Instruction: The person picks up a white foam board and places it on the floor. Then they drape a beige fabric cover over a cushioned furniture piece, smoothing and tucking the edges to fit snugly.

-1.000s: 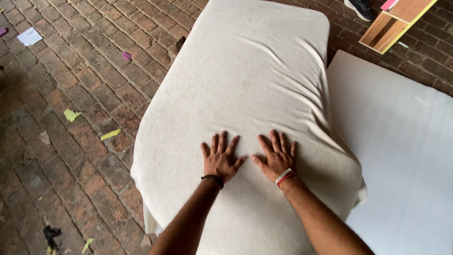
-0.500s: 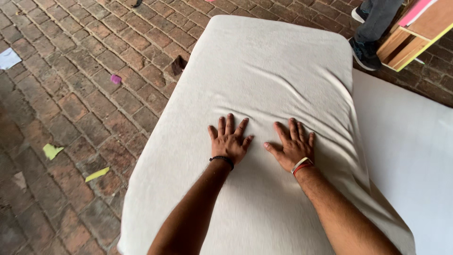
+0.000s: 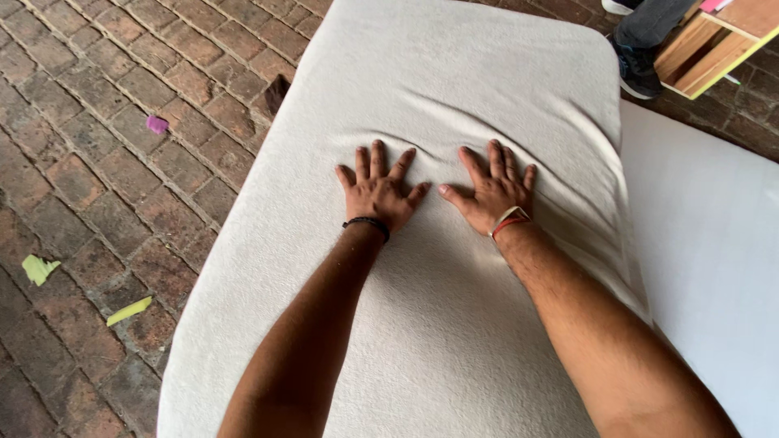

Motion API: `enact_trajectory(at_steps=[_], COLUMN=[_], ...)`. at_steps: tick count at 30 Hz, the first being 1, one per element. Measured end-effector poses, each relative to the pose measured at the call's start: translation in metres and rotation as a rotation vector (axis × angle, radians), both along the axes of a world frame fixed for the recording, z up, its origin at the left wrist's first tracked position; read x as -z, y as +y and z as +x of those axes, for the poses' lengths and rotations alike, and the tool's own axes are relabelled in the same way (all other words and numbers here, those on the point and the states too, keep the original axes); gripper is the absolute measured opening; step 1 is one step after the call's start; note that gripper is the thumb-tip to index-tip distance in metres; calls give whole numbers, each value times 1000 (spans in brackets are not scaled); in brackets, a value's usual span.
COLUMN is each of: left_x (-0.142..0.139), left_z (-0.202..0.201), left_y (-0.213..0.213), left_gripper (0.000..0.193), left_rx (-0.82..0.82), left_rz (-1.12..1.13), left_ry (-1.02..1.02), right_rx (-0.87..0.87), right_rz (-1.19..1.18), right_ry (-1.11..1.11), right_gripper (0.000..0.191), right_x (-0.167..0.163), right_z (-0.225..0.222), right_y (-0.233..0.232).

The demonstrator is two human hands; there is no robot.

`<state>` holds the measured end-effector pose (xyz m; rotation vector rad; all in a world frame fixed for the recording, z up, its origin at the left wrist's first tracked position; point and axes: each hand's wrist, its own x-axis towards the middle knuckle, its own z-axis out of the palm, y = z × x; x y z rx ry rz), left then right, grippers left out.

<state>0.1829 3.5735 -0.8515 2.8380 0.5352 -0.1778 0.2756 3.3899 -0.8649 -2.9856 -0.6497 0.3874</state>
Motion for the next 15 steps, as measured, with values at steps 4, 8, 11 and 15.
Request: enact_trajectory(at_steps=[4, 8, 11, 15], left_x=[4, 2, -4, -10], left_z=[-3, 3, 16, 47], left_y=[-1, -1, 5, 18], left_gripper=[76, 78, 82, 82], left_rx=[-9, 0, -8, -17], left_rz=[2, -1, 26, 18], left_ry=[-20, -4, 33, 30], right_rx=[2, -11, -62, -88], right_rz=[-23, -18, -28, 1], right_ry=[-2, 27, 11, -34], right_gripper=[96, 96, 97, 96], right_x=[1, 1, 0, -2], right_z=[-3, 4, 18, 53], right_y=[0, 0, 3, 17])
